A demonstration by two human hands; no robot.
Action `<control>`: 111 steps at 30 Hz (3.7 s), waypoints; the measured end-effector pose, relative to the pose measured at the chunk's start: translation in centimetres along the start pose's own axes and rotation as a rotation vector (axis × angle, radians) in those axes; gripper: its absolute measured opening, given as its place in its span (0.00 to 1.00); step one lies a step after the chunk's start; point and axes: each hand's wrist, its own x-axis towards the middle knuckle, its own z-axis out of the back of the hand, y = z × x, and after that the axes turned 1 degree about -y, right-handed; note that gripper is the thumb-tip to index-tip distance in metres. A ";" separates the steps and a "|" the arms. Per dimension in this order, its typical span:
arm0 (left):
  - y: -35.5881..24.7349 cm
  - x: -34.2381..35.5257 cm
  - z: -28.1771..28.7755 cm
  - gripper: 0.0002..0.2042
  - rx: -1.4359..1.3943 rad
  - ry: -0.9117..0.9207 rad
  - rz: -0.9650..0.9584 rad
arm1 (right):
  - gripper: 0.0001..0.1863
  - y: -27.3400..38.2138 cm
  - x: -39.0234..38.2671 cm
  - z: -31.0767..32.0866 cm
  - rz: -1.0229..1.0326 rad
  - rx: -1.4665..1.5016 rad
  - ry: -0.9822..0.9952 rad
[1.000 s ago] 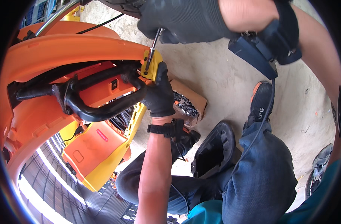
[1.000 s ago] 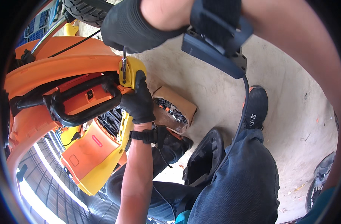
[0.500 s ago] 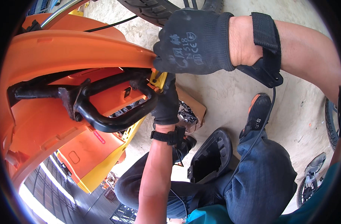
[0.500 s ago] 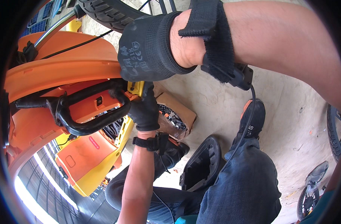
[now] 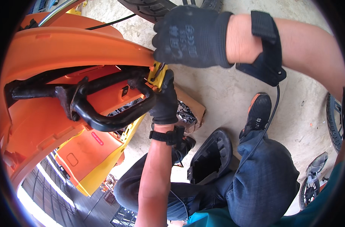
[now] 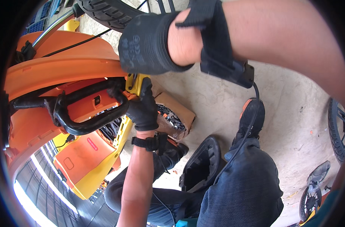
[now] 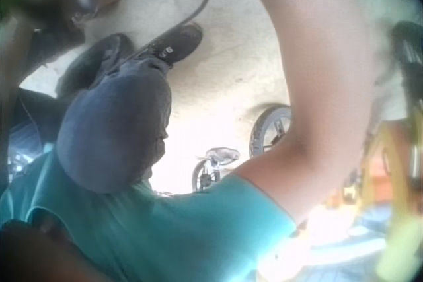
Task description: The person works on the wiring and internal components of an electric scooter using a screwdriver and a wrench. The person handles wires, removes a small component, and uses tools to secure parts on the scooter's frame.
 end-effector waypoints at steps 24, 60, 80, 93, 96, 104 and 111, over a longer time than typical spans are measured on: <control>-1.4 0.3 -0.5 0.12 -0.136 -0.098 -0.098 | 0.09 0.6 -1.1 -1.2 -0.081 0.053 -0.167; -0.6 -0.2 0.0 0.34 -0.033 -0.016 -0.032 | 0.06 0.0 0.4 -0.5 0.042 0.071 -0.101; -1.0 -0.4 -0.6 0.38 -0.182 -0.037 0.178 | 0.06 -0.3 0.5 -0.5 0.091 0.134 -0.138; -0.9 -1.1 -2.4 0.21 -0.078 -0.207 0.337 | 0.05 0.0 1.7 0.0 0.170 0.023 -0.034; -1.4 -1.1 -2.5 0.22 -0.130 -0.238 0.177 | 0.06 -0.2 1.6 -0.2 0.180 0.208 -0.159; -2.1 -0.2 -2.2 0.35 -0.359 -0.311 0.297 | 0.13 0.5 1.7 1.3 -0.043 0.086 0.128; -2.0 -0.6 -2.0 0.37 -0.116 -0.257 0.259 | 0.06 1.6 0.8 1.7 -0.039 -0.041 -0.033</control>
